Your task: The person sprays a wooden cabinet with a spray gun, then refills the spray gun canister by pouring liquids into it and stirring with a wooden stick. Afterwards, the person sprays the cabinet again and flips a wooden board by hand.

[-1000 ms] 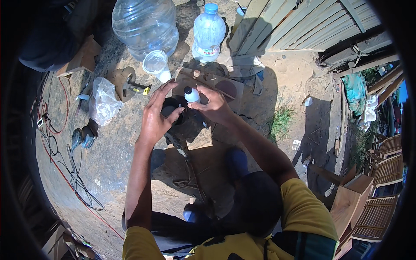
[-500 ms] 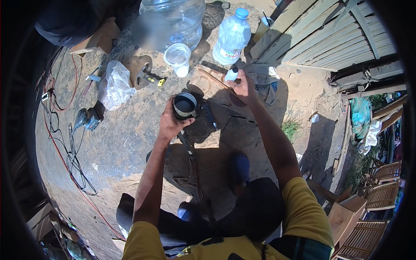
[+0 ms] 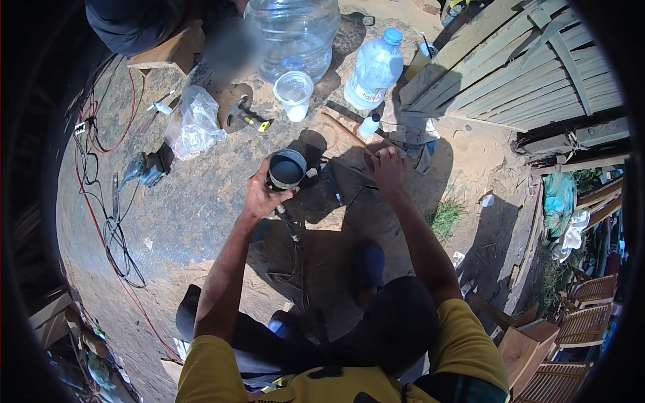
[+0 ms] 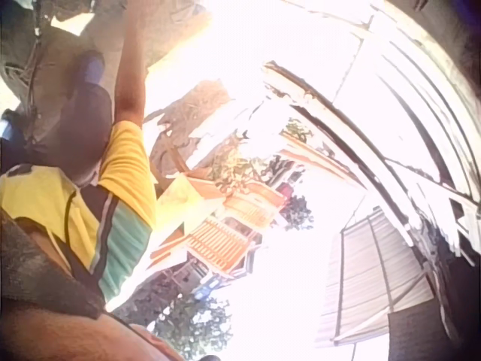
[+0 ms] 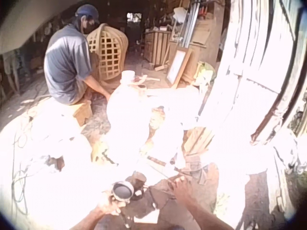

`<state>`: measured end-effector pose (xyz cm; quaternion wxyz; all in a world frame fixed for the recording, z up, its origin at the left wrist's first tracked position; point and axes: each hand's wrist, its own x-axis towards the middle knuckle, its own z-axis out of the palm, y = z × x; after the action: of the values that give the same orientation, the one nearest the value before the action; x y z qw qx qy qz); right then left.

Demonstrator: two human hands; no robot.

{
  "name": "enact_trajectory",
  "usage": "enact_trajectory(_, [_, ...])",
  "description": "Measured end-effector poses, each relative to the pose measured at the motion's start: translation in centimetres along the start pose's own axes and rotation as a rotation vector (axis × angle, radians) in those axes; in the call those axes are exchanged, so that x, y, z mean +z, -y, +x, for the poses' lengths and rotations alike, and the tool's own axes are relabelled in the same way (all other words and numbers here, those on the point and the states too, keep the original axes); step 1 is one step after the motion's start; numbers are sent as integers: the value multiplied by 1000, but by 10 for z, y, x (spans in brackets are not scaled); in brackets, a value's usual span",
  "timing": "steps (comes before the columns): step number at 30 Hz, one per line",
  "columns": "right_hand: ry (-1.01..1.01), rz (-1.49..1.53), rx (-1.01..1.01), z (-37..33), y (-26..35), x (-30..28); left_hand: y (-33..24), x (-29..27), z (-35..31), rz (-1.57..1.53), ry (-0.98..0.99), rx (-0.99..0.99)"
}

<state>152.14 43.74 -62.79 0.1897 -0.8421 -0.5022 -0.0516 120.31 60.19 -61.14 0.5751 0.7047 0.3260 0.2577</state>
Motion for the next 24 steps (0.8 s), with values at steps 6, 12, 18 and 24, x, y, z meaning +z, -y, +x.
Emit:
enact_trajectory(6, [-29,373,-148,-8,76,-150,-56,-34,-40,175,-62,137])
enact_trajectory(12, [295,297,-399,26,171,-280,-83,-46,-71,167,-104,87])
enact_trajectory(18, [305,-113,-926,36,245,-247,-96,-44,-87,146,-120,85])
enact_trajectory(24, [412,-34,-983,41,263,-233,-83,-46,-90,190,-183,130])
